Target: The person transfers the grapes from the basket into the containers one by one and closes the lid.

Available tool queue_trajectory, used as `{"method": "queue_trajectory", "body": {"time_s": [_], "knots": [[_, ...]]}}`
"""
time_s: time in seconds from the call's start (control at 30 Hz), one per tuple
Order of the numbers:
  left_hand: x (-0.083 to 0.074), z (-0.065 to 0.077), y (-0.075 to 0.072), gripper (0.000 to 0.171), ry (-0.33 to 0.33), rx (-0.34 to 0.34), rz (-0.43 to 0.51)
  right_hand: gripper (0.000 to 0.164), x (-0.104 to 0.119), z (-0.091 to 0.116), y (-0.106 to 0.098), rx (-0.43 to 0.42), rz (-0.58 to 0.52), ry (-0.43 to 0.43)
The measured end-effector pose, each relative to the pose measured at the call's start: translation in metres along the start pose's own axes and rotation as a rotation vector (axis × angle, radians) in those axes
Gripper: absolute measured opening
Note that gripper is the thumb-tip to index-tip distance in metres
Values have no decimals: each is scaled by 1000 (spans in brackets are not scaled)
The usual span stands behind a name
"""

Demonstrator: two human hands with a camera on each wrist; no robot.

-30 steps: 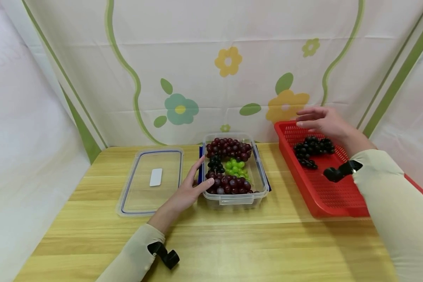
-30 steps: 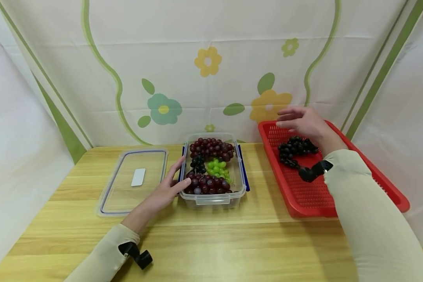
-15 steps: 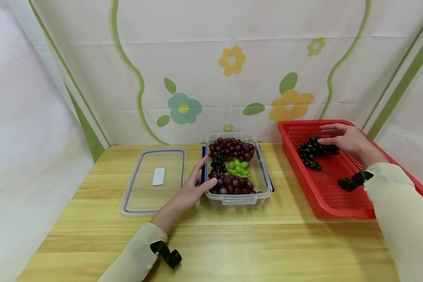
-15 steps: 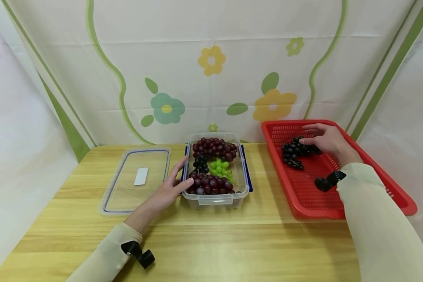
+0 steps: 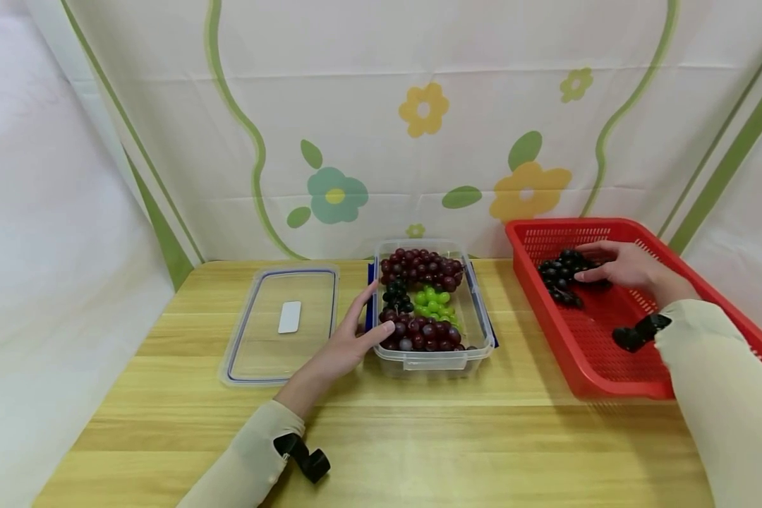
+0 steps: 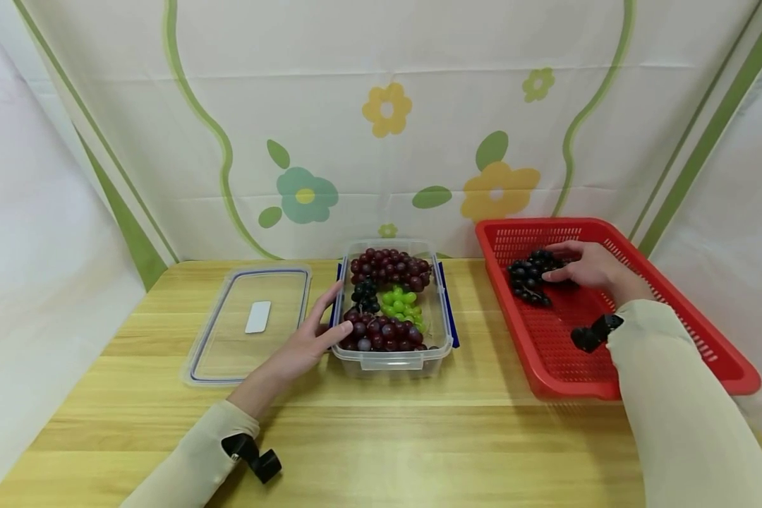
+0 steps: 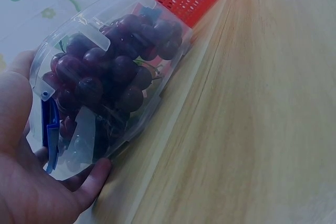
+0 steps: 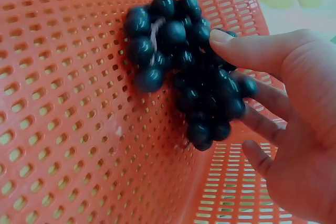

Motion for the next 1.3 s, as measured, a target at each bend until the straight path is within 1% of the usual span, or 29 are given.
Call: {"method": "queue_trajectory", "body": {"time_s": [0.17,0.3,0.43,0.7,0.83,1.07,1.13,1.3], "knots": [[0,0,0,81,6,-1,1,85,1,-2,6,30,-7,-11],[0,-1,0,81,8,1,0,89,6,-2,12,73,-23,-27],[0,0,0,82,10,2,-5,92,9,-2,15,84,-21,-40],[1,-1,-1,81,4,-2,-15,79,11,-1,23,106,23,-66],[1,0,0,81,5,4,-9,73,11,-2,25,98,20,-69],[-1,1,0,82,13,7,-2,70,14,0,24,100,4,-61],[-2,0,0,81,15,9,-4,68,14,1,23,100,-16,-55],[-3,1,0,80,8,6,-7,63,11,3,22,111,-124,-24]]}}
Point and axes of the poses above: each hand's wrist, its own z-axis away from the middle knuckle, its own y-axis out of the palm, x = y × z, the point moved 8 cm from there along -z, towards the middle knuckle, and after that the axes turned 1 degree about y, right-handed, at the moved point
